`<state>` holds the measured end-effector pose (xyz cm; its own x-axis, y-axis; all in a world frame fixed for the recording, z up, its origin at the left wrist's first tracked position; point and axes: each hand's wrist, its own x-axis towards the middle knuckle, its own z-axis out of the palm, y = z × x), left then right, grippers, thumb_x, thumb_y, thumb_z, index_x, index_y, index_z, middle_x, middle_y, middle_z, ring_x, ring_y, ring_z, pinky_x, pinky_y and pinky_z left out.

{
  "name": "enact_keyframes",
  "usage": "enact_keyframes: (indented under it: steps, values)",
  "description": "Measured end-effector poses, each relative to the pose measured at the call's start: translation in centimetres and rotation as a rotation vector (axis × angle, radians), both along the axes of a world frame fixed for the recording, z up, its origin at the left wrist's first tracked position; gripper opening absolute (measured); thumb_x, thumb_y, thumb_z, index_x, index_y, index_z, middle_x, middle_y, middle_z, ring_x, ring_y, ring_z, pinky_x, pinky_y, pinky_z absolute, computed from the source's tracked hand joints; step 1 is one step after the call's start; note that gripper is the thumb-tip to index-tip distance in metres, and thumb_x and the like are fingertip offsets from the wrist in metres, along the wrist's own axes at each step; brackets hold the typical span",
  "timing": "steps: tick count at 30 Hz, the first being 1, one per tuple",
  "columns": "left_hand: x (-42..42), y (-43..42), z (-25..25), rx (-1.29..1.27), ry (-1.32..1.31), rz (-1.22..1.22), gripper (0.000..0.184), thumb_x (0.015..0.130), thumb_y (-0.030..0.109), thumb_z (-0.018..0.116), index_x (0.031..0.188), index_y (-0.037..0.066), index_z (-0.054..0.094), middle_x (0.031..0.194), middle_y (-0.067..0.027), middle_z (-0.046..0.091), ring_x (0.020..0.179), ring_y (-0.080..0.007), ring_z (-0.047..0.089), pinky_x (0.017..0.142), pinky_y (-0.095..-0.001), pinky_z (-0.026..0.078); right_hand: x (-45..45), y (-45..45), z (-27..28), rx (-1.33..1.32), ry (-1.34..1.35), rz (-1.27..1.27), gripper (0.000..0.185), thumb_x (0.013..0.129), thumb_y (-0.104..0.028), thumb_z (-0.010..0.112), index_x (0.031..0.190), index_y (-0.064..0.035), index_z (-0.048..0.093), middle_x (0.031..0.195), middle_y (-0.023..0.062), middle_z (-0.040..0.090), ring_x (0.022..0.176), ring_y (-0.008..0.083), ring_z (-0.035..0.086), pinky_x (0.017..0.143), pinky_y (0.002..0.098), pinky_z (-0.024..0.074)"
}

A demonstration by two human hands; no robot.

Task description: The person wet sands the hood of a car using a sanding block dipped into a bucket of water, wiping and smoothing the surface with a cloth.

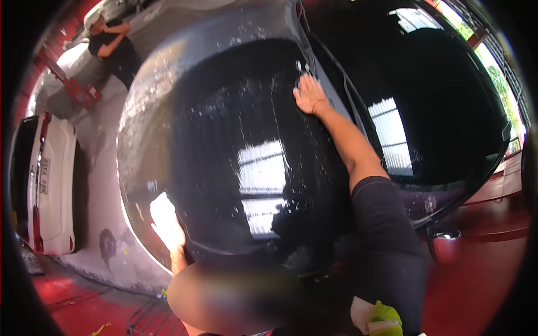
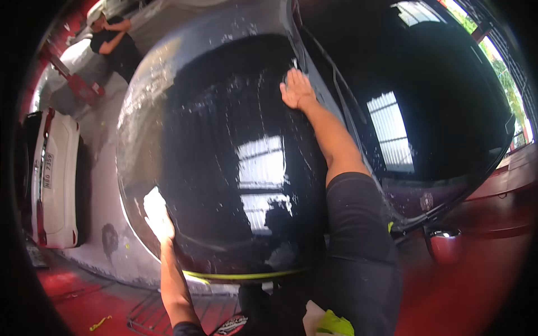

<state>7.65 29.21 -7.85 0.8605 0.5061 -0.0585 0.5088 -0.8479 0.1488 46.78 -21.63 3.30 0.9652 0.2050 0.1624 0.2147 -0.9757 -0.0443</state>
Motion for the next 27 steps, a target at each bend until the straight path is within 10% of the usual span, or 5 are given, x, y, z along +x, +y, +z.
enact_keyframes:
  steps: [9,15,21,27]
  values:
    - [0.5,-1.2,1.0,0.068,-0.059,0.021,0.055,0.110,0.042,0.027,0.159,0.018,0.034,0.168,-0.0089,0.023,0.156,-0.0268,0.017,0.124,-0.0553,0.012,-35.7,-9.9,5.0,-0.061,0.452,0.562,0.071,0.103,-0.036,0.042,0.156,0.0074,0.025,0.162,0.0254,0.028,0.153,0.0379,0.025,0.126,0.0491,0.0162]
    - [0.3,-0.3,-1.0,0.102,-0.077,-0.006,0.055,0.109,0.042,0.028,0.159,0.021,0.034,0.169,-0.0067,0.021,0.157,-0.0254,0.013,0.124,-0.0570,0.012,-19.3,-3.0,3.1,-0.152,0.210,0.570,0.071,0.105,-0.042,0.039,0.155,0.0065,0.027,0.163,0.0253,0.025,0.154,0.0359,0.021,0.126,0.0475,0.0139]
    - [0.9,-1.5,1.4,0.105,0.040,0.028,0.058,0.108,0.046,0.029,0.162,0.024,0.024,0.170,-0.0046,0.017,0.157,-0.0240,0.012,0.125,-0.0553,0.012,-32.0,-4.6,3.9,-0.165,0.342,0.710,0.067,0.104,-0.037,0.039,0.154,0.0063,0.030,0.161,0.0257,0.031,0.152,0.0376,0.026,0.125,0.0482,0.0185]
    - [1.1,-2.5,3.8,0.087,0.146,0.032,0.057,0.109,0.044,0.028,0.163,0.026,0.023,0.171,-0.0036,0.015,0.157,-0.0235,0.011,0.125,-0.0553,0.011,-20.0,1.9,2.7,-0.170,0.253,0.746,0.068,0.104,-0.039,0.039,0.155,0.0056,0.028,0.164,0.0238,0.025,0.153,0.0367,0.022,0.126,0.0473,0.0168]
